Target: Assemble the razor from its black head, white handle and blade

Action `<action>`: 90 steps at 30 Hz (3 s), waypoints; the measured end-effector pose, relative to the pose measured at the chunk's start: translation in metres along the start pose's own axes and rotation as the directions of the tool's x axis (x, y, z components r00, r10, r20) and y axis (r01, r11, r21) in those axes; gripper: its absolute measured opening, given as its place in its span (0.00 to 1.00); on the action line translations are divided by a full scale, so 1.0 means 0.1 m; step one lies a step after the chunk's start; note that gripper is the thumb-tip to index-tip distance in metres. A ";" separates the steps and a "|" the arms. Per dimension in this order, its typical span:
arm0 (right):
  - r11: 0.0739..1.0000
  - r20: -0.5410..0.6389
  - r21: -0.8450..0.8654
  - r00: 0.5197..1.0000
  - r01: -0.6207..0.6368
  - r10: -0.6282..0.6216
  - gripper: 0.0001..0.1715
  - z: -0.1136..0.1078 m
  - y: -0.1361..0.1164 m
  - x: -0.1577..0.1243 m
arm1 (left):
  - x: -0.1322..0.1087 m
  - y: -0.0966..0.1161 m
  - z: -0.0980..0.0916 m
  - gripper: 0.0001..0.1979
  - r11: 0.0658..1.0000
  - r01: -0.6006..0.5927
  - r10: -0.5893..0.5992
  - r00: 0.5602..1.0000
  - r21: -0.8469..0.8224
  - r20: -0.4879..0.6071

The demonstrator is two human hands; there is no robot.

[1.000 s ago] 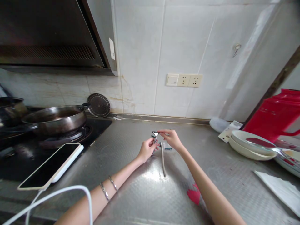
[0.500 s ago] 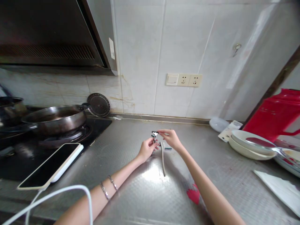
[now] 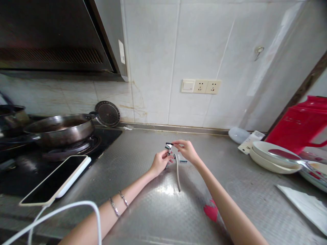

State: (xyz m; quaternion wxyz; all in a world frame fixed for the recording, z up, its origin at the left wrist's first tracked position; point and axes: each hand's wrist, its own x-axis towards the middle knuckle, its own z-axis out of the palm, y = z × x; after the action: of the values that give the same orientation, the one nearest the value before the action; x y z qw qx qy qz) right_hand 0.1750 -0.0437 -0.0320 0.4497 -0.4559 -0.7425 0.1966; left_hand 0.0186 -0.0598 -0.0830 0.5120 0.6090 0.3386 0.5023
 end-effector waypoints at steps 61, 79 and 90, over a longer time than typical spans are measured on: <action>0.862 0.238 -0.403 0.875 -0.306 0.422 0.18 0.38 -0.32 -0.28 | 0.21 0.03 -0.35 0.24 0.946 0.018 0.072 0.962 0.323 -0.262; 0.815 0.532 -0.354 0.618 -0.459 0.579 0.15 0.32 -0.23 -0.34 | 0.26 -0.04 -0.48 0.23 0.958 0.046 0.042 0.954 0.283 -0.297; 0.848 0.291 -0.222 0.797 -0.482 0.529 0.20 0.12 -0.07 -0.23 | 0.33 0.00 -0.54 0.18 0.920 0.008 0.089 0.970 0.392 -0.228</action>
State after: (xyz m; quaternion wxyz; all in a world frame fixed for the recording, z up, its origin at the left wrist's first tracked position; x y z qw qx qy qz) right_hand 0.1657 -0.0657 -0.0446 0.2124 -0.6262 -0.6716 0.3343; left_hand -0.0242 -0.0142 -0.0763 0.3249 0.6402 0.4787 0.5055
